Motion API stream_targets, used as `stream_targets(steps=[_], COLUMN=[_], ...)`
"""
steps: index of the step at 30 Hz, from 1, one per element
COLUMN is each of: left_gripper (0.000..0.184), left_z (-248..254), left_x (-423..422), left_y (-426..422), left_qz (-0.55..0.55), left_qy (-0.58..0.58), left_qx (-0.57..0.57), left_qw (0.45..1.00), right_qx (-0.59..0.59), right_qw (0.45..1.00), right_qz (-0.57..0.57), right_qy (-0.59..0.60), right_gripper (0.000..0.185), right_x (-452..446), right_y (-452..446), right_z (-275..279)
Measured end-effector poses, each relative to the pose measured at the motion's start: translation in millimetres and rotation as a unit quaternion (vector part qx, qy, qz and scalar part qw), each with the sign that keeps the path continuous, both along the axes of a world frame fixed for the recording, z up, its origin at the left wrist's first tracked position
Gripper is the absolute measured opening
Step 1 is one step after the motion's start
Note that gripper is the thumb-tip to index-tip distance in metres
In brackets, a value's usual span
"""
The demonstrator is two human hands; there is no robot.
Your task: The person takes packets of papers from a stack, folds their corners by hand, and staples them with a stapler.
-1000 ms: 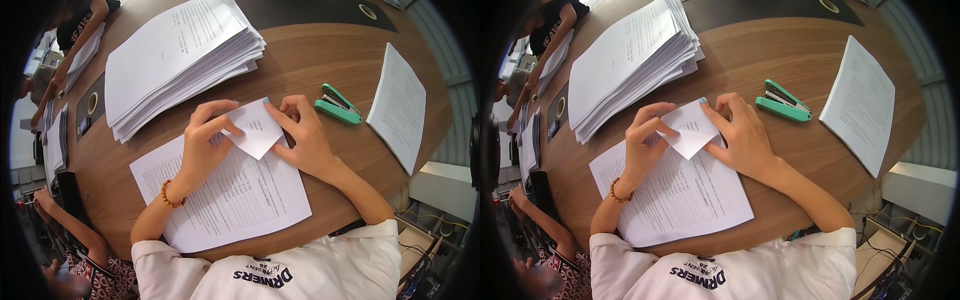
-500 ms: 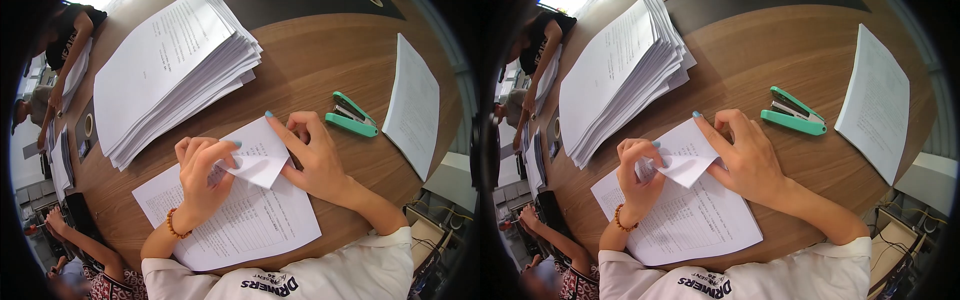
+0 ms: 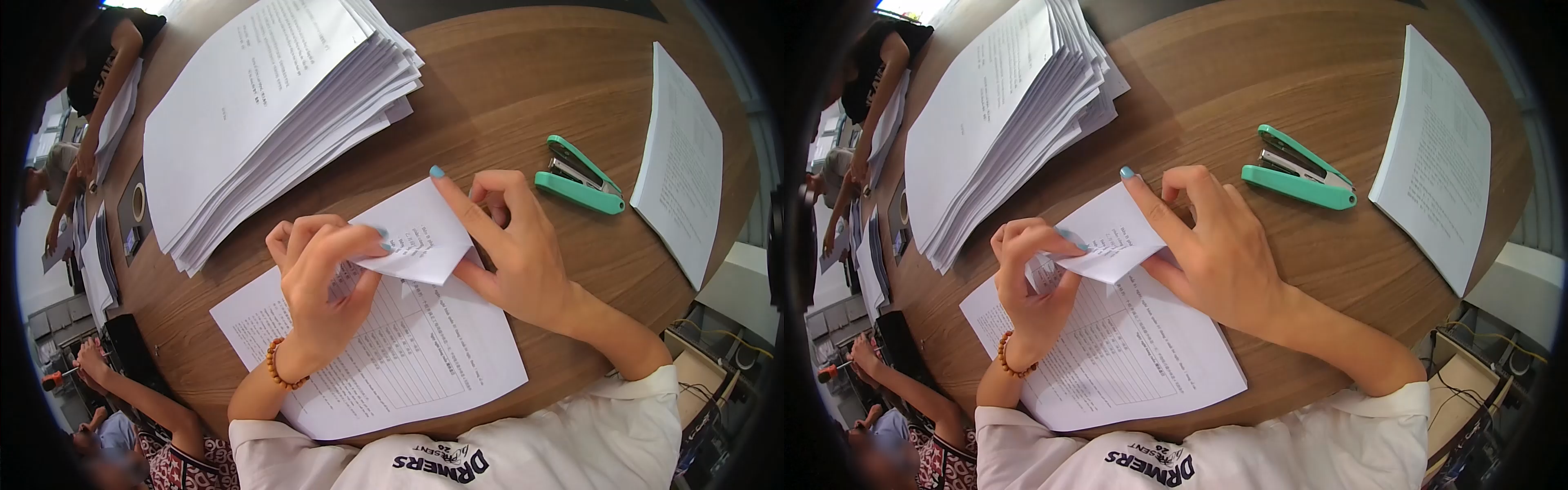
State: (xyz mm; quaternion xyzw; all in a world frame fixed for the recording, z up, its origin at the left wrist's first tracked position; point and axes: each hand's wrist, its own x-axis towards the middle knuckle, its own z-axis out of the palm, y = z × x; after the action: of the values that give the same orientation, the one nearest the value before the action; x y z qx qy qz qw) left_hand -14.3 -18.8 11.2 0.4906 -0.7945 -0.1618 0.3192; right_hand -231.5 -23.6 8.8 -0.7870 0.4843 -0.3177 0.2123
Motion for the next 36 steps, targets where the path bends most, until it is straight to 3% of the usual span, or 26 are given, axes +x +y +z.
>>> stream_targets(steps=[2,4,9,14,17,19,23,25,28,32,34,36], left_gripper=[0.033,0.032,0.03,0.028,0.026,0.026,0.026,0.025,0.025,0.026,0.026,0.026], left_z=[-0.2,0.9,4.1,0.1,1.8,3.9,7.2,3.3,6.5,9.8,7.3,8.1], left_x=[-0.3,-0.7,-5.1,-3.1,-5.5,-2.5,-7.9,-2.1,-2.1,-5.9,-6.5,-5.7], left_y=[-0.3,-2.2,-3.8,-0.6,1.4,-1.6,-4.5,-2.5,-0.1,-1.9,-3.2,-4.8], left_qz=[0.019,-0.018,-0.01,-0.005,0.068,-0.014,0.008,-0.019,0.018,0.026,-0.004,-0.012], left_qy=[0.023,-0.038,-0.001,-0.019,0.083,-0.042,0.014,-0.038,-0.052,-0.045,-0.032,-0.032], left_qx=[0.037,-0.026,-0.039,-0.049,0.039,-0.036,-0.049,-0.032,-0.005,0.023,-0.059,-0.051], left_qw=[0.999,0.999,0.999,0.999,0.993,0.998,0.999,0.999,0.998,0.998,0.998,0.998], right_qx=[-0.016,-0.031,-0.08,-0.03,-0.034,-0.056,-0.078,-0.079,0.006,-0.043,-0.065,-0.103], right_qw=[1.0,0.999,0.996,0.999,0.999,0.998,0.996,0.996,1.0,0.999,0.997,0.993], right_qz=[0.006,0.013,0.036,0.01,0.013,0.026,0.04,0.043,-0.009,0.022,0.035,0.047], right_qy=[0.011,0.021,0.035,0.012,0.019,0.017,0.03,0.017,-0.016,0.012,0.02,0.028], right_gripper=[0.052,0.051,0.05,0.053,0.053,0.049,0.05,0.05,0.056,0.057,0.058,0.047], right_x=[-0.3,-0.3,-1.5,-0.2,-0.8,-1.7,-2.8,-1.9,0.7,-1.7,-3.1,-3.5], right_y=[-0.4,-0.6,-0.6,-0.4,-1.3,-1.7,-1.4,-1.1,-1.7,-2.9,-2.3,-0.4], right_z=[-1.1,-3.2,-6.5,-3.5,-4.9,-5.4,-6.1,-5.5,-3.1,-7.7,-8.5,-6.7])
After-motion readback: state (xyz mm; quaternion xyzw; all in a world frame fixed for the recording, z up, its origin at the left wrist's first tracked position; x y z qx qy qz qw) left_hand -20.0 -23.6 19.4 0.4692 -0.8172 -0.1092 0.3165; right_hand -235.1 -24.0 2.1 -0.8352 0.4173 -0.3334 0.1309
